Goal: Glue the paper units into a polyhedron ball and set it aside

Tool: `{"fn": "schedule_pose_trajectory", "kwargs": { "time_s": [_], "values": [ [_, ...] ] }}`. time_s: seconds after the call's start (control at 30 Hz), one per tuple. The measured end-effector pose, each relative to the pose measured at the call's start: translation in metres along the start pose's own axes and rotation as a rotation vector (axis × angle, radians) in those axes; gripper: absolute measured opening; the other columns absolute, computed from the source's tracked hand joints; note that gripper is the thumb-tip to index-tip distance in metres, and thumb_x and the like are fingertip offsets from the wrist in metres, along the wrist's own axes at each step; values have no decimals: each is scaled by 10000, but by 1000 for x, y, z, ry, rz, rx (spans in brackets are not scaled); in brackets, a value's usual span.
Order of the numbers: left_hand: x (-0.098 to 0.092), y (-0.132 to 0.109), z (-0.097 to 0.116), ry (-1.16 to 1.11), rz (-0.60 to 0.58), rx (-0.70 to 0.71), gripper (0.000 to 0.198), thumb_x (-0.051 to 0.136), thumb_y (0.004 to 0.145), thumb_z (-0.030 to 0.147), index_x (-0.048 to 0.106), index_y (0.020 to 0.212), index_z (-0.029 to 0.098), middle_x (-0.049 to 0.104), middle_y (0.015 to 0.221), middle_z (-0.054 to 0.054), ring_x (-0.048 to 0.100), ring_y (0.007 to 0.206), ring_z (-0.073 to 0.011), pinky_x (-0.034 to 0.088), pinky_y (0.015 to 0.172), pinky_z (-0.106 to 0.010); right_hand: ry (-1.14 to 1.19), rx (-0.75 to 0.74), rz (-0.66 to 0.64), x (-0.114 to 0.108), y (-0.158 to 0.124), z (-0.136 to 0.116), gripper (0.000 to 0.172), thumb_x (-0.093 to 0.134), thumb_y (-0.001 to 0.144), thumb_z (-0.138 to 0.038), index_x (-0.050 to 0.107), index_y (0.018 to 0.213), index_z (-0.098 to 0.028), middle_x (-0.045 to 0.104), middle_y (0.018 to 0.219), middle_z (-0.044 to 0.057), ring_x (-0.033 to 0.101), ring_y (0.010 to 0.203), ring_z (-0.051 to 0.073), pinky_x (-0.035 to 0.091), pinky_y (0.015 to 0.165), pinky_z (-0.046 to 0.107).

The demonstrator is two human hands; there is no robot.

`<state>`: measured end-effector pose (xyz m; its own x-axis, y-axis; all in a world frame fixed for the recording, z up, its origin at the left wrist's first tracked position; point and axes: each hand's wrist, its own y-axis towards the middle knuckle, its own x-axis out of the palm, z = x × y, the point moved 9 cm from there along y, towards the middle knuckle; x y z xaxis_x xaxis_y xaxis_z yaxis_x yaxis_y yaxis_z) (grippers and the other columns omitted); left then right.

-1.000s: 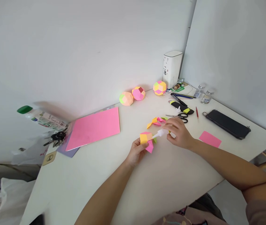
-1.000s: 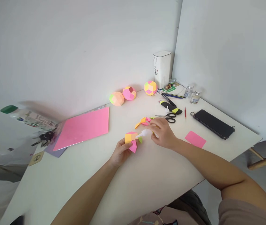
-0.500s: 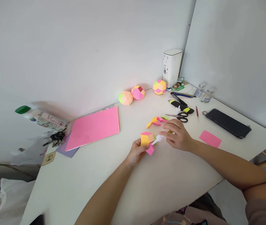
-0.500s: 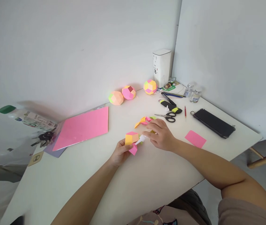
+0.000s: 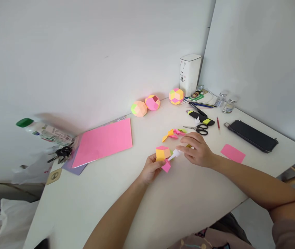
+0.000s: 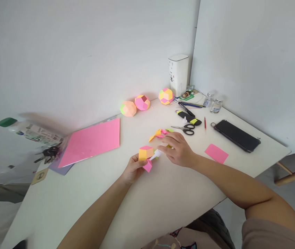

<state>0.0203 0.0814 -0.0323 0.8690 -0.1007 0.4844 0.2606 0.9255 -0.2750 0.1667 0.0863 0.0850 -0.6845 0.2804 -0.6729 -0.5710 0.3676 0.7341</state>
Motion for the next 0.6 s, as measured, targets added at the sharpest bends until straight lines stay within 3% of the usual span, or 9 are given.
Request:
{"fn": "schedule_pose_trajectory", "kwargs": {
  "time_s": [0.6],
  "values": [
    [5,0,4,-54,-46,9,174,772,607,201,671,735,138,563,621,13,492,595,-93,385,583,-231,31,56,41,-2,2,4,419,483,691,-3,573,1026,-238,613,964,56,558,958,218,469,824,395]
  ]
}}
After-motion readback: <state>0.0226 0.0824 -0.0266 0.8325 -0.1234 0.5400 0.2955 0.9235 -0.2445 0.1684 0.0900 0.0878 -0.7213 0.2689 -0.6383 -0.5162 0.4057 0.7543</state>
